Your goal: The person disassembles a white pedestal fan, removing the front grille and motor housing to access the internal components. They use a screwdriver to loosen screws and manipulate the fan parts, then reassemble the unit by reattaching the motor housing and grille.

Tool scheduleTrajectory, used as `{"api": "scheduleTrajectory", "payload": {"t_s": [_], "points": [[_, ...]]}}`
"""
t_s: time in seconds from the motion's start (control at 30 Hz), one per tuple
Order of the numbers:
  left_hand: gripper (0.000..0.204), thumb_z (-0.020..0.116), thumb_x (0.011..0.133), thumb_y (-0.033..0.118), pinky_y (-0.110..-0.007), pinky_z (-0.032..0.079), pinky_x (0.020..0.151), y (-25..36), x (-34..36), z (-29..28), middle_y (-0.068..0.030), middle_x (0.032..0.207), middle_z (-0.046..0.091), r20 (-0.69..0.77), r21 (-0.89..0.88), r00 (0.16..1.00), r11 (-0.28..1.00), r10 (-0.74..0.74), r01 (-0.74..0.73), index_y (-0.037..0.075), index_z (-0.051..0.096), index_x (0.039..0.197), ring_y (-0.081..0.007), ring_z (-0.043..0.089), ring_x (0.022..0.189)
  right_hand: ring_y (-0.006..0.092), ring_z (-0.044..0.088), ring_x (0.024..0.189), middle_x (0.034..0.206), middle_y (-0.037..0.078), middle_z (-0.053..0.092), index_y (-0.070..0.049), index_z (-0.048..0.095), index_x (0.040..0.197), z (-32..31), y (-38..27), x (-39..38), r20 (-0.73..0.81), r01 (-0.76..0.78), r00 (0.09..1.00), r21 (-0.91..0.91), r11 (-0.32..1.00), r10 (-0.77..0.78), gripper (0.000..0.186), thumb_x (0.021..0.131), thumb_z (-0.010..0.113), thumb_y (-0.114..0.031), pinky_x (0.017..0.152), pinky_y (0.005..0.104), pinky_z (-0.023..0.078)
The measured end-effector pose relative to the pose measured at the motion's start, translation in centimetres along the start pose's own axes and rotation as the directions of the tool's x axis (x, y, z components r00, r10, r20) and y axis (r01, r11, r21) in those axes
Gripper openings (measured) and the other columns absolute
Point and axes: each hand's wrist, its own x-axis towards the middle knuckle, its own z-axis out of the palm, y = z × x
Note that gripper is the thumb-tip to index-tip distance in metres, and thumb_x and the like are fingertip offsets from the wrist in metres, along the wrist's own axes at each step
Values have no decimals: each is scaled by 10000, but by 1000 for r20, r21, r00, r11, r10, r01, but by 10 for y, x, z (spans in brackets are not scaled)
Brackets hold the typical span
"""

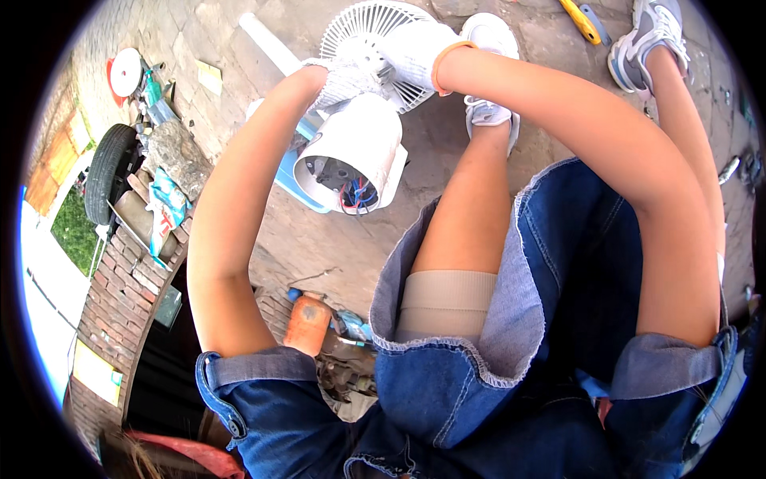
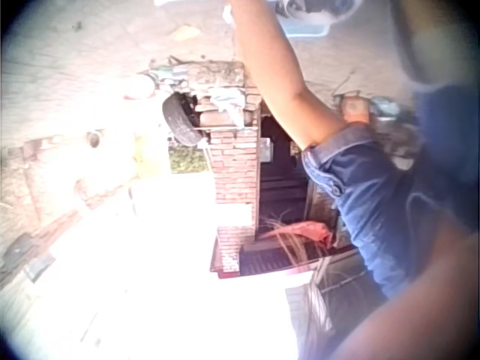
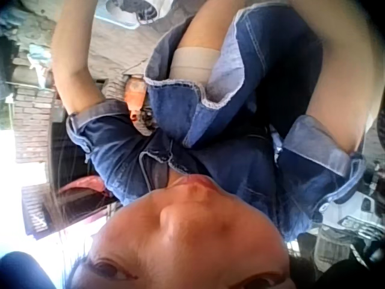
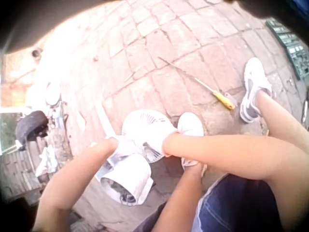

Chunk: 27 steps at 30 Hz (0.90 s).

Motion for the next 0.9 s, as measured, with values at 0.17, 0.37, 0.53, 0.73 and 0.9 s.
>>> {"api": "scheduleTrajectory", "payload": {"t_s": [0.17,0.37,0.53,0.73,0.9], "points": [[426,717,781,334,-309,515,647,7,3,15,-77,932,673,-26,-295,997,953,-71,61,29,672,1075,-162,623,773,313,682,795,886,183,693,-33,676,952,-1,3,14,231,40,973,-213,976,11,212,845,535,-151,721,398,530],[417,640,847,335,-262,508,708,-4,6,27,-75,988,663,-171,-306,985,950,5,-58,29,627,1130,-154,617,841,317,683,743,830,175,691,-16,696,884,11,16,3,48,148,989,-235,961,-141,202,838,544,-142,686,401,533],[362,629,877,294,-274,523,770,4,-27,67,-67,995,647,-82,-976,982,212,-171,-45,52,600,1144,-139,618,917,316,671,740,837,162,689,-37,690,884,21,19,-2,-31,-1,1000,145,989,5,225,849,520,-180,692,399,524],[423,603,902,250,-308,535,835,-4,-44,96,-110,1109,631,-350,-935,913,26,-211,-353,3,527,1237,-177,628,974,312,658,775,877,141,688,-87,695,936,8,11,-21,-58,63,997,123,990,-57,326,904,441,-288,728,394,509],[465,638,877,266,-305,537,828,-4,-44,106,-120,1104,634,-320,-947,922,34,-219,-320,-6,528,1237,-183,632,967,301,660,780,897,150,689,-76,688,987,17,17,-15,18,-81,997,290,954,79,341,901,464,-319,728,400,518]]}}
